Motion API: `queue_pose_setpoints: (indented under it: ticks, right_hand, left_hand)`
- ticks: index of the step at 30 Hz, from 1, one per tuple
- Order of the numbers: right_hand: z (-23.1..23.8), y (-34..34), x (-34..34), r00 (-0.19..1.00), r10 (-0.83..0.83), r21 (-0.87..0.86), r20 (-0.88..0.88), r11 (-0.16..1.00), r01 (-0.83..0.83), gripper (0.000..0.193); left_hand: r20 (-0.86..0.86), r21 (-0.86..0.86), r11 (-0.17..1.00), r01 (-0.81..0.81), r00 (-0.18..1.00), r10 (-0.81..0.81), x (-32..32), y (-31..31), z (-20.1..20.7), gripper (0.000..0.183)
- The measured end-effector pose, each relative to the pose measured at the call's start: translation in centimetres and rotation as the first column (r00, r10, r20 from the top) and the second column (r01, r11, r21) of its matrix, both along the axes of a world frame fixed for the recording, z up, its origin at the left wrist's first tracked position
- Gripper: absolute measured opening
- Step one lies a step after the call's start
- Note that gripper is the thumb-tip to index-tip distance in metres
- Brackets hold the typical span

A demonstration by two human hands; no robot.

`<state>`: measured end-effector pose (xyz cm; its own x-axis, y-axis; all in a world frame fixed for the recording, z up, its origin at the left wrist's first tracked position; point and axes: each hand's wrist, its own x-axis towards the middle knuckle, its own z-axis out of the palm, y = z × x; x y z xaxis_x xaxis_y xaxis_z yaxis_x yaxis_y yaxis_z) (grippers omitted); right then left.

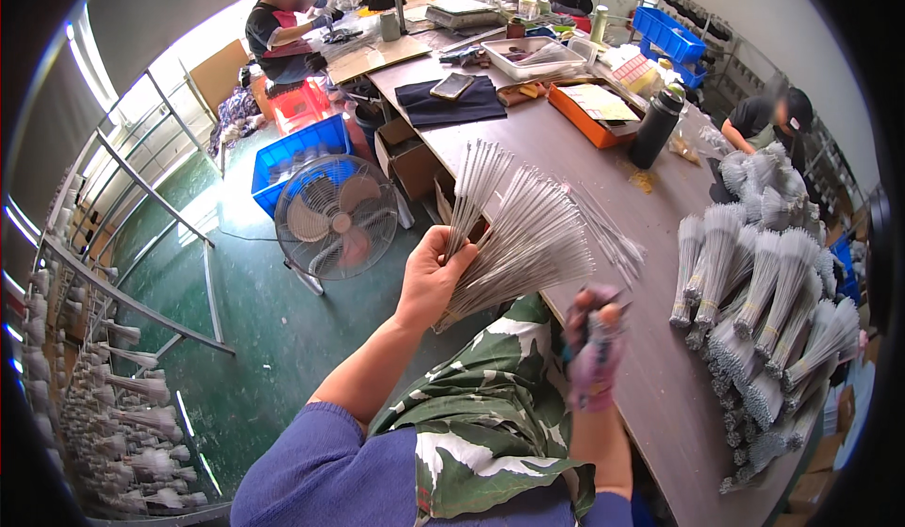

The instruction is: Assembling bundles of plastic filaments and trimming them using a small tool.

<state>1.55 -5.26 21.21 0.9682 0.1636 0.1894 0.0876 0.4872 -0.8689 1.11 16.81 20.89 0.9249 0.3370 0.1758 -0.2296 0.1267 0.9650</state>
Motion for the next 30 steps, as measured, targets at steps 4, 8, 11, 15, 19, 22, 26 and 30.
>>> queue_pose_setpoints:
  ticks: [4,8,11,15,19,22,26,30]
  right_hand:
    - [-6.0,2.1,-1.2,0.883,0.262,0.115,-0.390,0.965,-0.235,0.033]
    - [-4.3,5.6,0.2,0.829,0.221,0.282,-0.514,0.956,-0.080,0.038]
    - [-2.8,7.4,1.3,0.897,0.188,0.287,-0.400,0.955,-0.072,0.043]
    - [-1.1,8.6,1.0,0.874,0.133,0.269,-0.468,0.963,-0.002,0.046]
    - [-0.9,8.5,0.6,0.846,0.136,0.278,-0.516,0.961,0.015,0.046]
    - [-1.4,8.5,0.6,0.840,0.144,0.273,-0.523,0.962,0.005,0.042]
    - [-1.5,8.5,0.5,0.848,0.098,0.250,-0.521,0.967,0.042,0.040]
    - [-1.2,8.1,0.6,0.822,0.073,0.193,-0.565,0.980,0.046,0.040]
  left_hand:
    - [0.048,-0.115,0.990,0.084,0.996,-0.078,0.4,-0.8,-0.1,0.012]
    - [0.057,-0.212,0.965,0.153,0.988,-0.144,0.0,-2.4,0.6,0.014]
    - [0.112,-0.272,0.950,0.151,0.986,-0.124,-0.3,-2.5,0.5,0.015]
    - [0.116,-0.424,0.899,0.111,0.991,-0.068,-0.8,-1.5,0.9,0.013]
    - [0.187,-0.382,0.920,0.084,0.982,-0.012,-0.7,-1.1,0.4,0.008]
    - [0.159,-0.468,0.881,0.069,0.987,0.007,-0.4,-0.7,-0.4,0.009]
    - [0.157,-0.489,0.871,0.054,0.987,0.027,-0.4,-0.6,-0.8,0.012]
    - [0.172,-0.478,0.877,0.053,0.984,0.034,-0.7,-1.1,0.0,0.016]
